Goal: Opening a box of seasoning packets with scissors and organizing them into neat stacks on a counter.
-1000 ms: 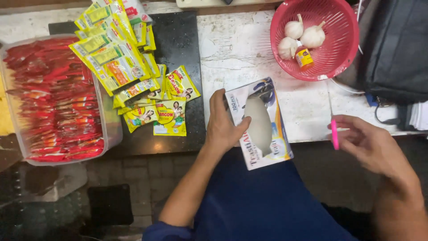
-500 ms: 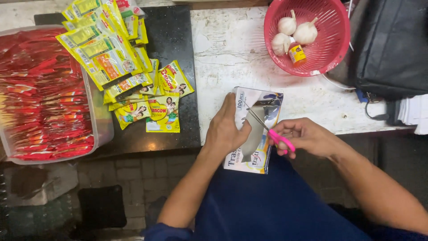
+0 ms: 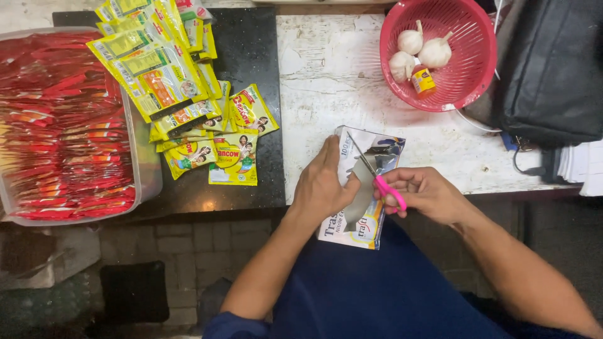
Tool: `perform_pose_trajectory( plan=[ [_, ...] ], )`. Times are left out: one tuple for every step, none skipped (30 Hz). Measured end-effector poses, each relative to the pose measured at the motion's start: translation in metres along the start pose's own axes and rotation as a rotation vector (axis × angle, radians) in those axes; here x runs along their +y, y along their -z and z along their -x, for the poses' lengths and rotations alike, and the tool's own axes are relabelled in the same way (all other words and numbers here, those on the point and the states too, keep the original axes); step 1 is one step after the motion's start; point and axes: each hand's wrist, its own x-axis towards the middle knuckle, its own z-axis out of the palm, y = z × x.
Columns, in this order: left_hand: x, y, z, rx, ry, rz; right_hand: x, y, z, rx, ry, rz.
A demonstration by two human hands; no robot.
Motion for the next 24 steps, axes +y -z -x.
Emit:
perform_pose_trajectory(
  plan=[
    [0.000,0.000,0.000,-0.002,0.001,0.001,0.002,0.000,0.000,0.001,-0.002,-0.001],
    [0.000,0.001,-0.001,0.001,-0.006,0.004,0.003,0.000,0.001,0.001,0.007,0.012],
    [0.000,0.002,-0.002,0.007,-0.014,0.005,0.004,0.001,0.000,0.000,0.018,0.025],
    [0.000,0.002,-0.002,0.007,-0.013,0.005,0.003,0.001,0.000,-0.002,0.017,0.026],
    [-0.001,0.002,-0.002,0.004,-0.018,0.004,0.001,0.001,0.000,-0.002,0.025,0.024],
    [-0.001,0.002,-0.002,0.000,-0.024,0.002,0.000,0.000,0.000,-0.003,0.033,0.022],
    [-0.002,0.000,-0.001,0.000,-0.024,0.002,-0.001,0.000,-0.001,-0.004,0.033,0.022],
    [-0.003,-0.002,0.000,0.004,-0.036,-0.008,-0.003,0.000,-0.002,-0.002,0.040,0.003],
    [-0.005,-0.004,0.000,0.007,-0.049,-0.019,-0.004,0.000,-0.003,0.001,0.048,-0.018],
    [-0.004,-0.004,0.000,0.006,-0.050,-0.019,-0.005,0.000,-0.004,0.003,0.049,-0.018],
    [-0.004,-0.003,0.000,0.004,-0.041,-0.016,-0.005,0.000,-0.005,-0.007,0.061,-0.001],
    [-0.004,-0.002,0.000,0.003,-0.032,-0.014,-0.006,-0.001,-0.007,-0.017,0.072,0.017],
    [-0.004,-0.001,-0.001,0.010,-0.032,-0.016,-0.006,-0.001,-0.007,-0.023,0.075,0.021],
    [-0.004,0.000,-0.002,0.016,-0.039,-0.011,-0.006,-0.001,-0.008,-0.018,0.076,0.037],
    [-0.003,-0.001,0.000,0.018,-0.040,-0.002,-0.004,-0.001,-0.005,-0.011,0.070,0.051],
    [-0.003,-0.001,0.000,0.020,-0.033,0.000,-0.004,-0.002,-0.006,-0.016,0.064,0.052],
    [-0.002,-0.001,0.000,0.023,-0.026,0.003,-0.003,-0.003,-0.006,-0.015,0.065,0.045],
    [-0.001,0.000,-0.001,0.025,-0.019,0.007,-0.003,-0.003,-0.006,-0.015,0.067,0.037],
    [-0.002,0.000,-0.001,0.027,-0.020,0.005,-0.002,-0.003,-0.006,-0.016,0.069,0.038],
    [-0.002,0.000,0.000,0.025,-0.029,0.006,-0.001,-0.001,-0.006,-0.017,0.070,0.041],
    [-0.003,0.000,-0.001,0.021,-0.039,0.006,0.000,0.000,-0.005,-0.016,0.071,0.044],
    [-0.003,0.001,-0.001,0.021,-0.042,0.005,0.000,0.000,-0.006,-0.016,0.075,0.044],
    [-0.003,0.001,-0.001,0.014,-0.041,0.006,0.001,0.000,-0.006,-0.014,0.076,0.045],
    [-0.003,0.001,0.000,0.008,-0.041,0.007,0.002,0.001,-0.006,-0.013,0.077,0.047]
  ],
)
